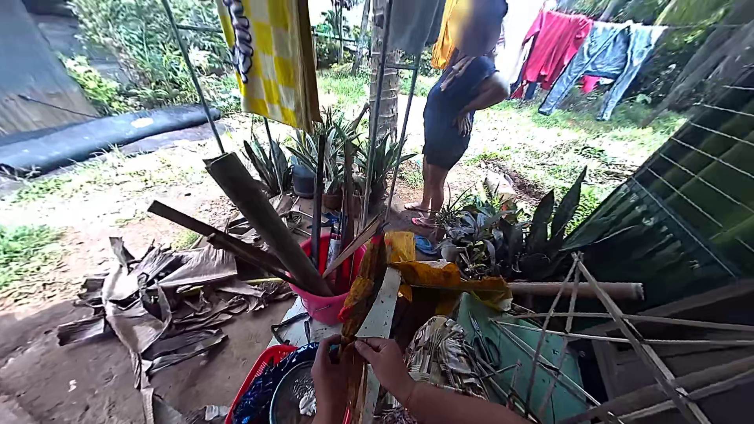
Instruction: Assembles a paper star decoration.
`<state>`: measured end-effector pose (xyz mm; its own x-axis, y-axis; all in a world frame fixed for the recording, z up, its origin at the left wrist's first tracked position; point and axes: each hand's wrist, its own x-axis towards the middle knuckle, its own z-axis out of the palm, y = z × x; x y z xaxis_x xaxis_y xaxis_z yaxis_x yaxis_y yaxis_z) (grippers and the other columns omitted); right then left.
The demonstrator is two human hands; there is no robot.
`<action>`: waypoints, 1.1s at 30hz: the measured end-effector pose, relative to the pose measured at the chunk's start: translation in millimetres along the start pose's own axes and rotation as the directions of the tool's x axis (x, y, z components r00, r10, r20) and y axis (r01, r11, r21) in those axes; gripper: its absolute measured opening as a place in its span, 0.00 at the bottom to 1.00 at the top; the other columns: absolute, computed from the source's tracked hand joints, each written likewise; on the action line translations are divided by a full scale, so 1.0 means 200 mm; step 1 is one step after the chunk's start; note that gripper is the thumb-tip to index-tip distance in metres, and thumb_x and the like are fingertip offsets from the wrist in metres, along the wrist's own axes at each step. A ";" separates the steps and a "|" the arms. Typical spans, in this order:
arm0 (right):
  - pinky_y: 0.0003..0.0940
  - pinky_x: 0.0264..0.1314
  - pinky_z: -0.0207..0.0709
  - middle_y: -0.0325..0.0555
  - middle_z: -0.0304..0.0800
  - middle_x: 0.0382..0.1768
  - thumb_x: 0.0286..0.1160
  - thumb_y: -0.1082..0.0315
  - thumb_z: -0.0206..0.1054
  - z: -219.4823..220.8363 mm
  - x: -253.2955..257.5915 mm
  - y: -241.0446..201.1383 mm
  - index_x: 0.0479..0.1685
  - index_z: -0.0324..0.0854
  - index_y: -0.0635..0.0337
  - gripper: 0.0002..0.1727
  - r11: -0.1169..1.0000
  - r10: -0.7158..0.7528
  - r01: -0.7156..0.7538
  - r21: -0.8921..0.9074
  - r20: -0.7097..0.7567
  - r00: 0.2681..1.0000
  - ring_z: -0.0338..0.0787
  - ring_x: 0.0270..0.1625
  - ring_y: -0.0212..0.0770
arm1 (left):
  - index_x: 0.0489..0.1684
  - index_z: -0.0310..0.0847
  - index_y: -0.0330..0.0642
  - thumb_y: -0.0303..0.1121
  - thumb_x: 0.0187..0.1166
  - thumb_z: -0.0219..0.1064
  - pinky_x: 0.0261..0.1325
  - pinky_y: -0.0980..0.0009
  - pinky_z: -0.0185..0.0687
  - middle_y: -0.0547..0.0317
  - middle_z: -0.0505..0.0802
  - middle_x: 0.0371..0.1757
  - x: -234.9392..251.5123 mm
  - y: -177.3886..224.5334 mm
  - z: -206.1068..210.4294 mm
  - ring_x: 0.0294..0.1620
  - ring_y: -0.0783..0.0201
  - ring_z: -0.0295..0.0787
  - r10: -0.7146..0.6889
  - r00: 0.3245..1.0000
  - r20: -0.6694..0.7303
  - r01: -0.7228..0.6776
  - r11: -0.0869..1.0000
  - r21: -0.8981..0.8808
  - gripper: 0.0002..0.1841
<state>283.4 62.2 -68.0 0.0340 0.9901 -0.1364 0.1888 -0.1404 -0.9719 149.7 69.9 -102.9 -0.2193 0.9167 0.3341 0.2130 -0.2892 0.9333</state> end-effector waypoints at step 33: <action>0.37 0.50 0.83 0.45 0.95 0.35 0.90 0.55 0.56 0.03 0.04 0.04 0.41 0.92 0.64 0.24 0.995 0.001 -0.007 0.099 0.054 0.999 0.91 0.39 0.34 | 0.52 0.84 0.30 0.20 0.67 0.77 0.45 0.73 0.94 0.52 0.96 0.44 0.00 0.01 -0.01 0.37 0.69 0.96 -0.200 0.980 0.014 0.200 0.978 -0.054 0.15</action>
<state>279.2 68.5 -78.0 -0.0193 0.9888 -0.1477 0.0908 -0.1454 -0.9852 147.8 69.6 -101.4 -0.2437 0.9598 0.1391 0.1135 -0.1142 0.9870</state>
